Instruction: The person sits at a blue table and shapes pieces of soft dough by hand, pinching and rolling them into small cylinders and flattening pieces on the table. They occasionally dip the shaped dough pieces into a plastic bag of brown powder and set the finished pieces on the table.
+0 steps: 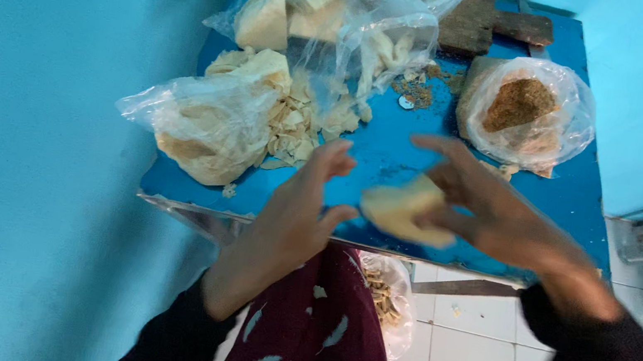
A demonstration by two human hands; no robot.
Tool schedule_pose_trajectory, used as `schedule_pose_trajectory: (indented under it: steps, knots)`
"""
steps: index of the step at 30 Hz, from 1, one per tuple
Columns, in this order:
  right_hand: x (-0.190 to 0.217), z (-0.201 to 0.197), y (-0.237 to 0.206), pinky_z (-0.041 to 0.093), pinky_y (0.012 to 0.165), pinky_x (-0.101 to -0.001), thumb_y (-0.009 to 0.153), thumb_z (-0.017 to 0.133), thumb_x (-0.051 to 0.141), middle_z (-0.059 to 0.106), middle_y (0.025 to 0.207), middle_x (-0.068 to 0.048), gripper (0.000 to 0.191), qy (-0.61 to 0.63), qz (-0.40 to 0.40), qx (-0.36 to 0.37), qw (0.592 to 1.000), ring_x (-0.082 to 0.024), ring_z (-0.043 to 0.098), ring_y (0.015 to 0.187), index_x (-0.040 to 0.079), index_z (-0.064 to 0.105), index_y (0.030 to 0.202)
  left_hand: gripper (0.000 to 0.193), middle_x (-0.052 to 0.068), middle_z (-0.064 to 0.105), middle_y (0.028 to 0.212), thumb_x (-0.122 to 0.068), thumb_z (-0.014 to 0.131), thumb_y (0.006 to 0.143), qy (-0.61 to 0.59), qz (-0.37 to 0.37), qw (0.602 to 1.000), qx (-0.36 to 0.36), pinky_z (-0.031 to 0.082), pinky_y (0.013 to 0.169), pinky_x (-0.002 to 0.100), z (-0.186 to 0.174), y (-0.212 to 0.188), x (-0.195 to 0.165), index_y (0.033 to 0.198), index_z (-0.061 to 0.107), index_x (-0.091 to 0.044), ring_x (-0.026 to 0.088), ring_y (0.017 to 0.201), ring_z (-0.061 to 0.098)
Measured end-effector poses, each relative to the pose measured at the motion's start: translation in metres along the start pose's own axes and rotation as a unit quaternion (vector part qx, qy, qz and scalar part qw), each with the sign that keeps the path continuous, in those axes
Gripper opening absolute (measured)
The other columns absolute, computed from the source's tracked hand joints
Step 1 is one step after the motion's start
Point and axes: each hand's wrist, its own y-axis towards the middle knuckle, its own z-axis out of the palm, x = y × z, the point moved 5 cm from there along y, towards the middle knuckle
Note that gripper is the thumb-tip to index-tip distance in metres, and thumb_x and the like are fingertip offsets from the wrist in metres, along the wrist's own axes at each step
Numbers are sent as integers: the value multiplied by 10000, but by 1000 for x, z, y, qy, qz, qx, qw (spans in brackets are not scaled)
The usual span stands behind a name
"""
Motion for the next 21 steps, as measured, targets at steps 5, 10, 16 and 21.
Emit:
schedule_pose_trajectory:
  steps: [5,10,16,21]
  knots:
    - [-41,-4,-8,565,952,-433,748,814,48,676,1333,-38,1047,-155,70,119,978,-233,680,1161,371,308,1606,571,112,724,1193,-139,761,902,20,-144,989,34,590,917,405,-23,-23,3,1393,474,-87,265,1130,734]
    - [-13,-27,34,585,894,-463,923,690,-68,718,1177,-97,859,-395,-262,-250,844,-337,658,1098,190,322,1654,527,117,737,1173,-103,735,941,-42,-53,998,-14,564,941,383,-4,-3,-18,1403,486,-53,250,1109,726]
    - [-36,13,47,607,693,-431,735,838,127,691,1110,-94,977,-115,-90,75,986,-303,737,828,227,330,1564,411,104,739,1121,-72,685,984,-72,-70,988,-121,580,954,342,-31,-12,-5,1366,537,-42,206,1034,736]
    - [-18,-14,79,558,757,-475,932,791,124,712,1089,-177,763,-250,-214,-237,914,-368,704,950,119,341,1548,349,90,740,1106,-75,672,998,-60,-57,990,-113,589,902,319,-23,-18,-1,1327,562,-29,179,1017,744]
